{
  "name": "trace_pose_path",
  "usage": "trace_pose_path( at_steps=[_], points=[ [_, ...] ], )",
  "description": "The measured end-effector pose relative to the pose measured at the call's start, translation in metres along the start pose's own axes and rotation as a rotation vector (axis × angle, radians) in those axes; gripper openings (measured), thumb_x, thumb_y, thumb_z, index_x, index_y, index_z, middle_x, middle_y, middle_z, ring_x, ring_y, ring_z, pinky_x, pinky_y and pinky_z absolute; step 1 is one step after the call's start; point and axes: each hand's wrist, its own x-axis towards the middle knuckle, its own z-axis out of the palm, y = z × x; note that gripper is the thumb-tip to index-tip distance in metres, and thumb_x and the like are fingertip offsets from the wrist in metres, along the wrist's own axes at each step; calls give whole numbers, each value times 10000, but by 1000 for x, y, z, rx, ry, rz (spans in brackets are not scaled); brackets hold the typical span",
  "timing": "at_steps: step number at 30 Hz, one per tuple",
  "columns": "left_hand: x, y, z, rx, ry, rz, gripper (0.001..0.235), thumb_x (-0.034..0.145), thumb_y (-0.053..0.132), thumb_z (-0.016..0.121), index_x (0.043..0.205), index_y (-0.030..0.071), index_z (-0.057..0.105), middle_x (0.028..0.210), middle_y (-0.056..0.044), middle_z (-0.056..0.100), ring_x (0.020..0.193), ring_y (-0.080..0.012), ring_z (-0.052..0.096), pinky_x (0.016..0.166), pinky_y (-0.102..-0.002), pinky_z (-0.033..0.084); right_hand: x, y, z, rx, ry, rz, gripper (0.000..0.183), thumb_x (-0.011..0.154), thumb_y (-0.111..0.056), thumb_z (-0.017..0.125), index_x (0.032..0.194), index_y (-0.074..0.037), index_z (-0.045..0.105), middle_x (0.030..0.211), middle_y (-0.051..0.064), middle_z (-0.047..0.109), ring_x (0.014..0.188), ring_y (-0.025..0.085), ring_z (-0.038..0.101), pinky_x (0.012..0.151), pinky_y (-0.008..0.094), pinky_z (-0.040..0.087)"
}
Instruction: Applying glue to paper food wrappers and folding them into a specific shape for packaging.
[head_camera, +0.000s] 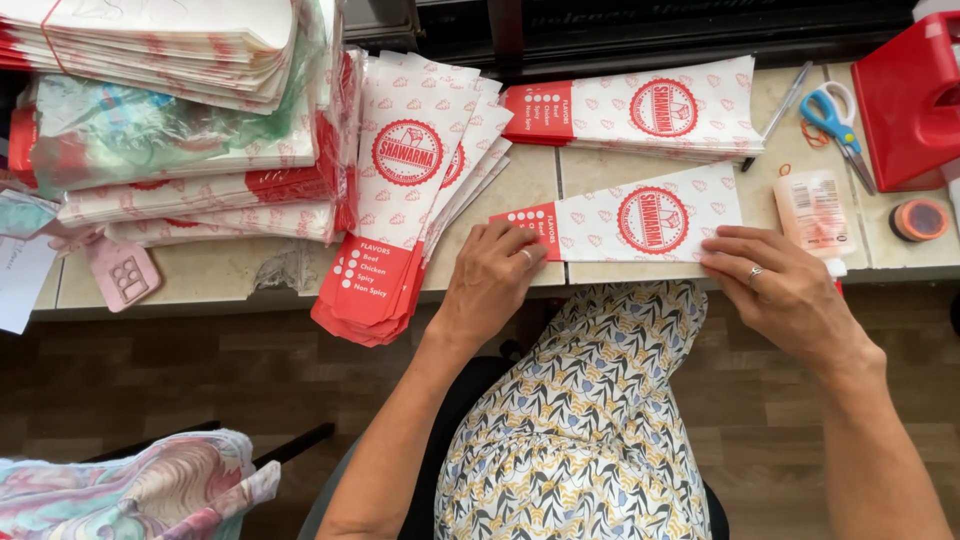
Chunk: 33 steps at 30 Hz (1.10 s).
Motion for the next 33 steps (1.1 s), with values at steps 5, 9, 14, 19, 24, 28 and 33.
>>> trace_pose_path(
  at_steps=[5, 9, 14, 19, 24, 28, 33],
  points=[
    [-3, -2, -2, -6, 22, 2, 34, 947, 7, 729, 939, 9, 696, 1027, -128, 699, 922, -303, 632, 715, -421, 522, -4, 8, 3, -12, 24, -23, 154, 943, 82, 748, 1085, 49, 700, 1169, 183, 736, 1136, 359, 720, 1021, 438, 599],
    [-2, -1, -1, 16, 42, 19, 67, 963, -17, 690, 904, 11, 676, 973, -106, 688, 893, -286, 616, 682, -403, 511, -4, 10, 4, -52, 28, -24, 99, 958, 73, 748, 1045, 65, 702, 1122, 184, 740, 1101, 347, 730, 1000, 423, 606],
    [-3, -1, 1, 18, 67, 16, 58, 969, -12, 691, 917, 15, 682, 994, -108, 702, 907, -288, 624, 696, -405, 516, -3, 7, 5, -66, 45, -31, 109, 965, 89, 751, 1052, 59, 693, 1122, 196, 738, 1077, 354, 733, 987, 422, 609],
    [-4, 1, 1, 22, 82, 19, 54, 955, -21, 717, 919, 9, 691, 998, -117, 712, 917, -293, 641, 690, -406, 531, -2, 4, 5, -67, 61, -37, 106, 961, 106, 762, 1037, 73, 696, 1108, 205, 743, 1064, 360, 737, 971, 427, 617],
    [1, 8, -7, -20, 109, 23, 74, 978, -66, 657, 915, -31, 638, 993, -115, 674, 950, -323, 572, 716, -428, 494, -3, 6, 7, -81, 60, -46, 113, 966, 114, 764, 1044, 70, 695, 1086, 197, 740, 1055, 365, 738, 967, 437, 617],
    [-4, 6, -3, 77, 95, 55, 71, 942, -70, 696, 944, -6, 664, 1048, -113, 655, 979, -327, 572, 800, -421, 436, -6, 5, 7, -89, 49, -21, 131, 978, 108, 762, 1061, 49, 680, 1095, 187, 735, 1075, 361, 738, 962, 430, 611],
    [-7, 11, -2, 111, 67, 35, 153, 917, -137, 691, 984, -12, 635, 976, -140, 630, 785, -287, 539, 635, -391, 438, -10, 7, 8, -98, 34, 4, 138, 992, 87, 754, 1095, 17, 695, 1124, 172, 732, 1093, 343, 735, 974, 423, 608]
  ],
)
